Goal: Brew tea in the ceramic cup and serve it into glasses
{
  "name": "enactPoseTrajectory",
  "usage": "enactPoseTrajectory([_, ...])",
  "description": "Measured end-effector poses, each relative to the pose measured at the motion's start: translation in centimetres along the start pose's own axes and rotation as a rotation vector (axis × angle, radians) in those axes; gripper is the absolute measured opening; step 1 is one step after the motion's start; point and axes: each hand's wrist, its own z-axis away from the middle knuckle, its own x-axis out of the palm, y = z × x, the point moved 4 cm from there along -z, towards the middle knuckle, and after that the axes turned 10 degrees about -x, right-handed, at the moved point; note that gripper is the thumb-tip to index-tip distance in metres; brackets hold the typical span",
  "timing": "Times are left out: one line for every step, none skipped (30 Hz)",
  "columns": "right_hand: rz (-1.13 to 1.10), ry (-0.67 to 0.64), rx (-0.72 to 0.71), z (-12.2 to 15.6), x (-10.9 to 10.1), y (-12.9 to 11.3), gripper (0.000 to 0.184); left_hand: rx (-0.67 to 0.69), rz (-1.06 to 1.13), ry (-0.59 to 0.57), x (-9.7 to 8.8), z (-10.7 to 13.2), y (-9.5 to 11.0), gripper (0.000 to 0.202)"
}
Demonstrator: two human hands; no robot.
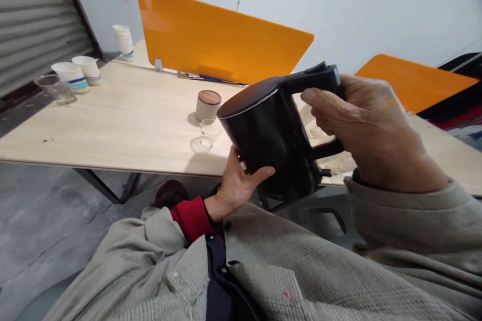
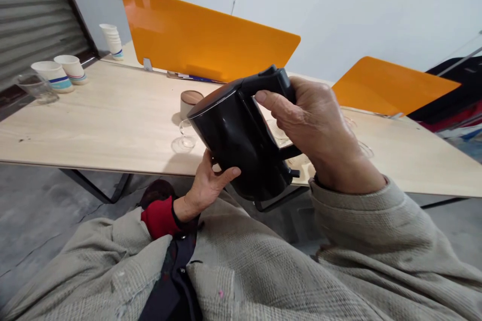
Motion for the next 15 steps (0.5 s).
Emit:
enactPoseTrajectory([0.014, -0.008, 0.002, 0.0, 0.1, -0.1, 0.038, 0.000, 0.007, -0.001, 0.0, 0.0, 0.0, 0.102])
enactPoseTrajectory([0.030, -0.016, 0.007, -0.1, 0.2, -0.2, 0.037, -0.001, 0.015, -0.001, 0.1, 0.1, -0.1, 0.102])
enactPoseTrajectory([0.047, -0.022, 0.014, -0.1, 0.2, -0.3, 0.037, -0.004, 0.023, 0.000, 0.1, 0.1, -0.1, 0.101])
enactPoseTrajectory([0.064, -0.028, 0.020, -0.1, 0.3, -0.4, 0.037, -0.010, 0.027, 0.002, 0.1, 0.1, -0.2, 0.100])
enactPoseTrajectory([0.079, -0.031, 0.023, -0.2, 0.4, -0.5, 0.038, -0.016, 0.029, 0.007, 0.1, 0.2, -0.2, 0.100])
enactPoseTrajectory([0.092, -0.036, 0.023, -0.2, 0.4, -0.5, 0.039, -0.021, 0.030, 0.010, 0.1, 0.2, -0.2, 0.099])
enactPoseTrajectory([0.101, -0.039, 0.020, -0.3, 0.5, -0.6, 0.040, -0.025, 0.031, 0.015, 0.1, 0.2, -0.2, 0.099])
enactPoseTrajectory([0.108, -0.042, 0.019, -0.4, 0.5, -0.6, 0.041, -0.027, 0.032, 0.017, 0.1, 0.2, -0.1, 0.098])
enactPoseTrajectory([0.114, -0.045, 0.020, -0.6, 0.6, -0.5, 0.041, -0.029, 0.032, 0.020, 0.1, 0.2, -0.1, 0.098])
enactPoseTrajectory([0.118, -0.047, 0.025, -0.7, 0.6, -0.4, 0.041, -0.032, 0.030, 0.023, 0.1, 0.2, 0.0, 0.096])
enactPoseTrajectory([0.125, -0.050, 0.033, -0.9, 0.6, -0.3, 0.040, -0.035, 0.026, 0.027, 0.1, 0.2, 0.0, 0.095])
enactPoseTrajectory([0.136, -0.055, 0.042, -1.1, 0.6, -0.1, 0.039, -0.039, 0.023, 0.032, 0.1, 0.2, 0.1, 0.094])
enactPoseTrajectory([0.151, -0.062, 0.048, -1.2, 0.7, 0.0, 0.039, -0.041, 0.021, 0.037, 0.1, 0.2, 0.1, 0.094])
enactPoseTrajectory([0.164, -0.070, 0.051, -1.4, 0.7, 0.1, 0.039, -0.042, 0.022, 0.040, 0.0, 0.2, 0.2, 0.093])
enactPoseTrajectory([0.174, -0.076, 0.051, -1.5, 0.7, 0.2, 0.038, -0.041, 0.027, 0.041, 0.0, 0.2, 0.2, 0.093])
